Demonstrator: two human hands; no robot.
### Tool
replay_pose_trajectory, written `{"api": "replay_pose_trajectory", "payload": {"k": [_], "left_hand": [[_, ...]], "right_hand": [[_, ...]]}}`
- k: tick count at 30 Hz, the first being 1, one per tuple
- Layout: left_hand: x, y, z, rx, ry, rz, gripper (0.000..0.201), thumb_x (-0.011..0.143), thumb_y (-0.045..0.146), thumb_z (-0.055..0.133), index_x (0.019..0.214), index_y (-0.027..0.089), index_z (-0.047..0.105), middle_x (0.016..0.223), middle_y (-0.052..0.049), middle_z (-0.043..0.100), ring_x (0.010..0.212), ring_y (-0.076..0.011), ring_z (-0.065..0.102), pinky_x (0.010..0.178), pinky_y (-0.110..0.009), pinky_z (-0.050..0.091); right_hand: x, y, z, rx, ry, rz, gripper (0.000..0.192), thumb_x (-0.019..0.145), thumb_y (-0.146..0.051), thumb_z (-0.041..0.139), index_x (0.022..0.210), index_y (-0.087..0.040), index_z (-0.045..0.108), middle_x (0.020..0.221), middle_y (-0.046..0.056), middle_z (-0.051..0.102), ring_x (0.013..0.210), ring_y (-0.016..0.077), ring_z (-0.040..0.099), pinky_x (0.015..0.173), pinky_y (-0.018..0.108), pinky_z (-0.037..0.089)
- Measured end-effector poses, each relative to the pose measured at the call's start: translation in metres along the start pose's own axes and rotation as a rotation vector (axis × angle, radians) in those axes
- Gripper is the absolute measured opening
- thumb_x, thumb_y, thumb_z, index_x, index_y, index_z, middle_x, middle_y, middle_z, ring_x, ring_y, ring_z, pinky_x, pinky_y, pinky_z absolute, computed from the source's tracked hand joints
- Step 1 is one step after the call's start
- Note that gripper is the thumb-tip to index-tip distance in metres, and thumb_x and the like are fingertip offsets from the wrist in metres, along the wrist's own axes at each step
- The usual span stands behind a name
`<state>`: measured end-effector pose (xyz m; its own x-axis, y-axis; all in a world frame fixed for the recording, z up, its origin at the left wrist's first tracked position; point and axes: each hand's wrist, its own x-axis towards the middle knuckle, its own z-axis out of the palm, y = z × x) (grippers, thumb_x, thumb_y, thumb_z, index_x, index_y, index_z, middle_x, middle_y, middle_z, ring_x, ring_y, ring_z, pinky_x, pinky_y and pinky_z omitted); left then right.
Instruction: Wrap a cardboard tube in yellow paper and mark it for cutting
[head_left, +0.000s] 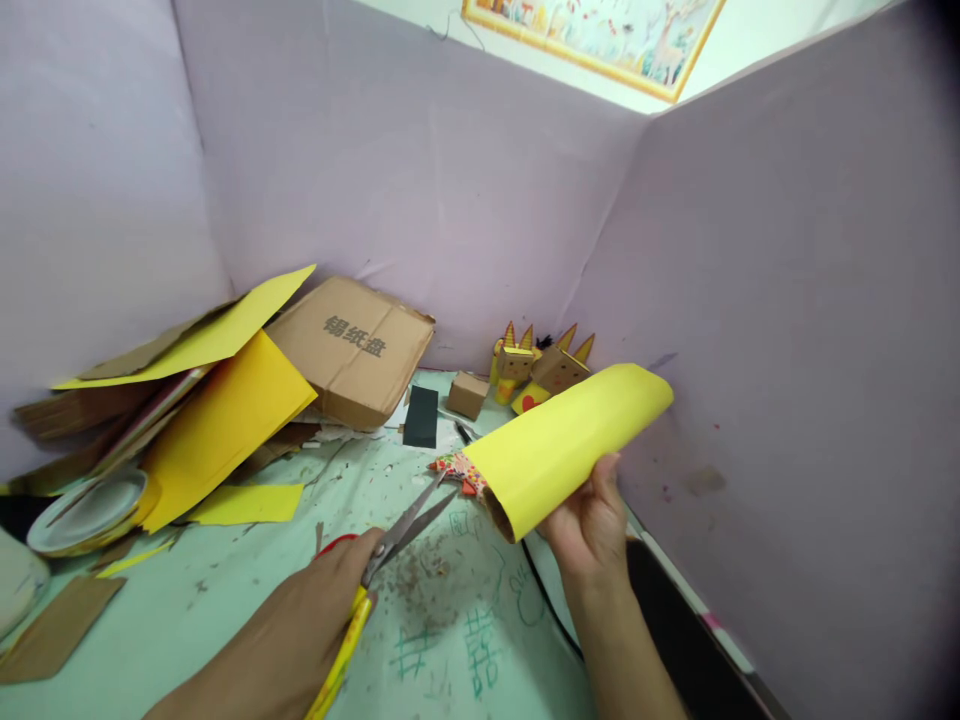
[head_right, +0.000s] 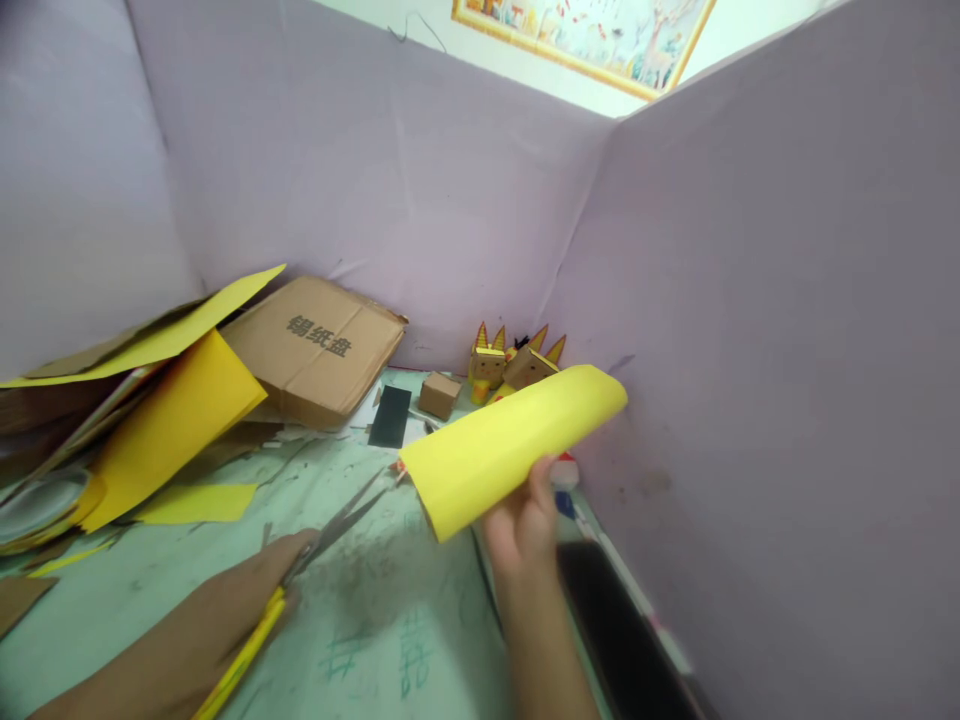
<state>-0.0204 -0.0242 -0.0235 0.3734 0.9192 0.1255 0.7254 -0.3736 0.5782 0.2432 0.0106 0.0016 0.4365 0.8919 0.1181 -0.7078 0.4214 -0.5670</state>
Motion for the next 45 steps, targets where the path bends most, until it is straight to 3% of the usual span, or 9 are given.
{"api": "replay_pose_trajectory", "payload": {"k": [4,12,19,33,40,45], "left_hand": [[-0.001,0.012,-0.003,-0.045,-0.126,0.02,0.045,0.085,0.032,0.035,0.128,0.024,0.047,0.125,-0.008,0.058,0.111,-0.0238,0.056,0.092,-0.034,0.046],[-0.004,0.017,0.0,0.0,-0.174,0.019,0.049,0.081,0.024,0.043,0.131,0.028,0.044,0.123,-0.007,0.059,0.107,-0.0236,0.056,0.092,-0.032,0.046],[0.001,0.012,0.003,0.052,-0.274,0.047,0.053,0.083,0.022,0.036,0.136,0.021,0.035,0.127,-0.013,0.054,0.109,-0.0252,0.054,0.093,-0.037,0.044],[0.0,0.004,0.007,0.095,-0.25,0.025,0.055,0.075,0.011,0.039,0.129,0.023,0.043,0.111,-0.009,0.063,0.095,-0.0237,0.059,0.081,-0.033,0.046],[0.003,-0.001,0.009,0.086,-0.229,0.069,0.04,0.078,0.013,0.036,0.113,0.023,0.052,0.093,-0.006,0.065,0.079,-0.022,0.059,0.067,-0.032,0.045],[0.002,-0.004,0.014,0.04,-0.233,0.096,0.052,0.078,0.012,0.037,0.129,0.022,0.042,0.112,-0.01,0.061,0.099,-0.0232,0.057,0.086,-0.034,0.044]], "right_hand": [[-0.005,0.005,0.003,0.011,0.006,0.009,0.042,0.076,-0.046,0.067,0.113,-0.027,0.064,0.104,0.0,0.073,0.107,0.0193,0.063,0.108,0.04,0.034],[-0.017,0.014,0.009,-0.029,-0.002,0.02,0.049,0.074,-0.045,0.069,0.12,-0.03,0.06,0.111,-0.002,0.07,0.107,0.0178,0.063,0.102,0.034,0.041],[-0.025,0.016,0.013,-0.038,-0.099,0.016,0.051,0.076,-0.043,0.067,0.124,-0.03,0.056,0.12,-0.001,0.065,0.108,0.0176,0.062,0.096,0.031,0.046],[-0.025,0.016,0.013,-0.073,-0.09,0.002,0.049,0.074,-0.044,0.069,0.12,-0.029,0.059,0.12,0.001,0.066,0.11,0.0198,0.06,0.097,0.035,0.046],[-0.026,0.017,0.012,-0.064,-0.091,0.007,0.048,0.074,-0.044,0.069,0.119,-0.029,0.06,0.118,0.0,0.067,0.11,0.0186,0.061,0.099,0.034,0.045],[-0.026,0.018,0.015,-0.033,-0.08,0.032,0.043,0.072,-0.043,0.071,0.112,-0.029,0.064,0.117,-0.002,0.067,0.11,0.0202,0.061,0.1,0.037,0.044]]}}
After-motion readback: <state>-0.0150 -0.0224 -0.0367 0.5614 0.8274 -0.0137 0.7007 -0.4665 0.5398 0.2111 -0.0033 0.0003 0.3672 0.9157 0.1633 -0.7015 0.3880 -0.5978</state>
